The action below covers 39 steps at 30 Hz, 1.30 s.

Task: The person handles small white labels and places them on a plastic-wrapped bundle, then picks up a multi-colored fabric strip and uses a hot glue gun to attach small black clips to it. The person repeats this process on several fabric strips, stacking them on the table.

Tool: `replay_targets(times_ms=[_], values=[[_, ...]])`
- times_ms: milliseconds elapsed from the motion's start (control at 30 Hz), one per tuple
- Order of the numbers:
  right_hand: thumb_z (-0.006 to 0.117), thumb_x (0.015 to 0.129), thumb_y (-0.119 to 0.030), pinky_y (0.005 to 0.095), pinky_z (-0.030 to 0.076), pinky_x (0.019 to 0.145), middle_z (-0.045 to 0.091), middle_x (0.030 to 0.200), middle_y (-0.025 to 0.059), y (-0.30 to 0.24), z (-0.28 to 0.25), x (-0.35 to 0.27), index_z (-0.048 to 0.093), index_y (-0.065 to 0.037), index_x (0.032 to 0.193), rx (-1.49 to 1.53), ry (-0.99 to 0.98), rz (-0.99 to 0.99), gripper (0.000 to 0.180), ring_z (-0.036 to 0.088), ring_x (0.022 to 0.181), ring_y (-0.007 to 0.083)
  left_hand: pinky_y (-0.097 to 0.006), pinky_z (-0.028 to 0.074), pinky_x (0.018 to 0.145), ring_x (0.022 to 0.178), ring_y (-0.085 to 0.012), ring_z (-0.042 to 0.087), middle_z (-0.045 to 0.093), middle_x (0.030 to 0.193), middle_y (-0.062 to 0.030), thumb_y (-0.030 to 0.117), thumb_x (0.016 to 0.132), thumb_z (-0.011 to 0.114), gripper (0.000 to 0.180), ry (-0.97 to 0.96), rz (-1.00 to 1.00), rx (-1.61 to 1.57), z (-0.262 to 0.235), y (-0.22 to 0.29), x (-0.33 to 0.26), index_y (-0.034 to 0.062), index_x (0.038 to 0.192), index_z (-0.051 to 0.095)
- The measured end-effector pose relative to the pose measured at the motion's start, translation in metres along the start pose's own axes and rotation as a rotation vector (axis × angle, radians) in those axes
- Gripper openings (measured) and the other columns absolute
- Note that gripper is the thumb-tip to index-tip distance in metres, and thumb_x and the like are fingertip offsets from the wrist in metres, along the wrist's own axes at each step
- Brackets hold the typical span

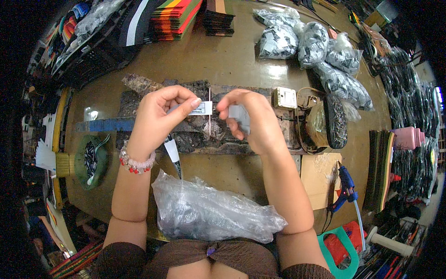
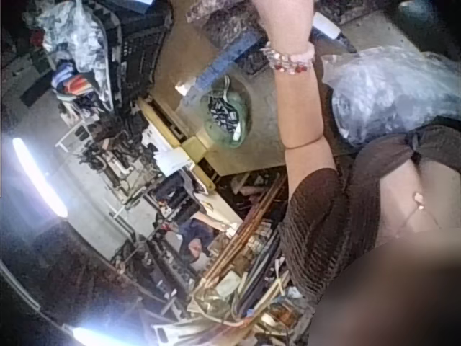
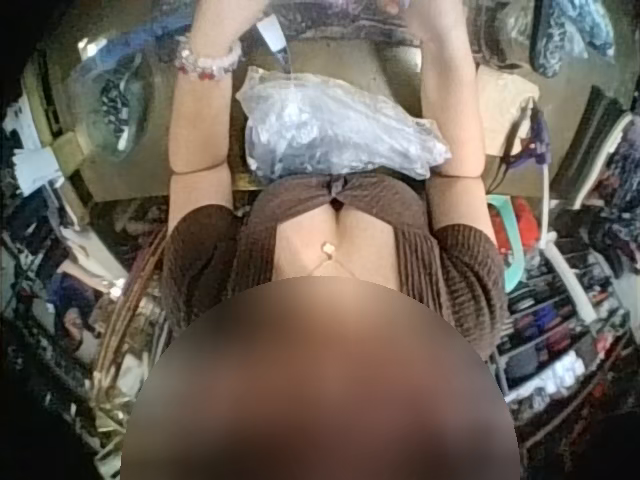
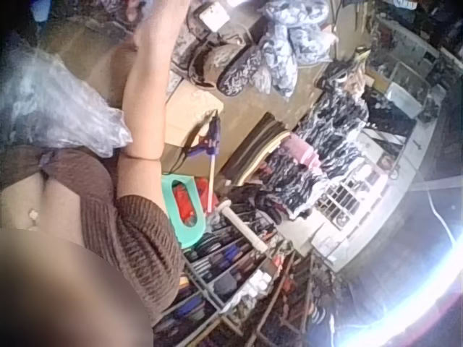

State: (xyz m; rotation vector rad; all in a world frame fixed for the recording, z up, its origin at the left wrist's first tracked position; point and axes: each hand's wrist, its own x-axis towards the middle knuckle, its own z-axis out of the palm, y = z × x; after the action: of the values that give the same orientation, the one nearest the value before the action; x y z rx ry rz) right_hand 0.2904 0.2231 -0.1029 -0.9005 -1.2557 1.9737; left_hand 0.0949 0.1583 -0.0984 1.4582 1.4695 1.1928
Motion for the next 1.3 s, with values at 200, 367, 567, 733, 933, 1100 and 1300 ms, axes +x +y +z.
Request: replay_targets(times_ms=[200,367,567,733,933,1100,1300], values=[[0.074,0.083,-0.014,0.0204,0.037,0.056,0.061,0.068,-0.0035,-0.008,0.004,-0.004,0.068,-0.002,0.078,-0.429,0.097,-0.2,0.015,0.048,0.062,0.0018,-0.023,0.043,0.055,0.061,-0.0049,0.054,0.066,0.072,-0.0019,0.015,0.088,0.066,0.017,-0.045,0.005,-0.034,-0.003,0.004,-0.002,-0.002,0.088,0.068],[0.074,0.083,-0.015,0.0215,0.037,0.058,0.061,0.07,-0.0026,-0.016,-0.021,0.0,0.068,0.0,0.077,-0.447,0.136,-0.124,0.017,0.049,0.065,0.0034,-0.024,0.045,0.059,0.063,-0.0078,0.058,0.068,0.074,-0.0053,0.016,0.086,0.068,0.019,-0.021,-0.018,0.049,-0.022,0.0,0.002,-0.0029,0.089,0.069],[0.075,0.082,-0.016,0.0218,0.037,0.057,0.06,0.068,-0.0029,-0.013,-0.025,0.001,0.067,0.0,0.076,-0.511,0.147,-0.11,0.019,0.049,0.064,0.0038,-0.026,0.047,0.062,0.065,-0.0115,0.061,0.068,0.075,-0.0086,0.017,0.086,0.068,0.021,0.002,-0.009,0.117,-0.019,-0.002,0.004,-0.0035,0.088,0.069],[0.076,0.081,-0.019,0.0243,0.038,0.055,0.059,0.066,-0.0024,-0.004,-0.026,0.007,0.067,0.0,0.078,-0.699,0.185,-0.144,0.022,0.049,0.062,0.0057,-0.027,0.046,0.063,0.065,-0.013,0.06,0.067,0.074,-0.0095,0.017,0.085,0.068,0.02,0.013,-0.015,0.182,-0.019,-0.006,0.006,-0.003,0.088,0.069],[0.076,0.08,-0.022,0.0261,0.042,0.06,0.058,0.063,0.0054,0.012,-0.016,0.011,0.069,0.001,0.085,-1.306,0.517,-0.382,0.024,0.051,0.06,0.0098,-0.025,0.045,0.06,0.065,-0.0086,0.057,0.067,0.072,-0.0053,0.016,0.086,0.068,0.019,0.013,0.015,0.07,-0.022,-0.008,0.007,-0.0033,0.087,0.068],[0.074,0.083,-0.021,0.0233,0.034,0.054,0.055,0.062,-0.002,0.006,0.001,0.003,0.07,0.0,0.084,-0.509,0.219,-0.19,0.022,0.044,0.059,0.0052,-0.023,0.045,0.06,0.066,-0.0058,0.057,0.067,0.073,-0.0031,0.015,0.087,0.068,0.019,-0.008,0.016,-0.082,-0.014,-0.006,0.005,-0.0034,0.088,0.069],[0.073,0.085,-0.02,0.0216,0.031,0.052,0.053,0.063,-0.0061,0.013,0.005,0.008,0.069,0.0,0.08,-0.429,0.184,-0.188,0.021,0.042,0.059,0.0027,-0.018,0.04,0.06,0.068,-0.001,0.052,0.063,0.076,0.0031,0.009,0.088,0.068,0.011,0.003,0.002,0.053,-0.006,-0.006,0.004,-0.0016,0.087,0.068]])
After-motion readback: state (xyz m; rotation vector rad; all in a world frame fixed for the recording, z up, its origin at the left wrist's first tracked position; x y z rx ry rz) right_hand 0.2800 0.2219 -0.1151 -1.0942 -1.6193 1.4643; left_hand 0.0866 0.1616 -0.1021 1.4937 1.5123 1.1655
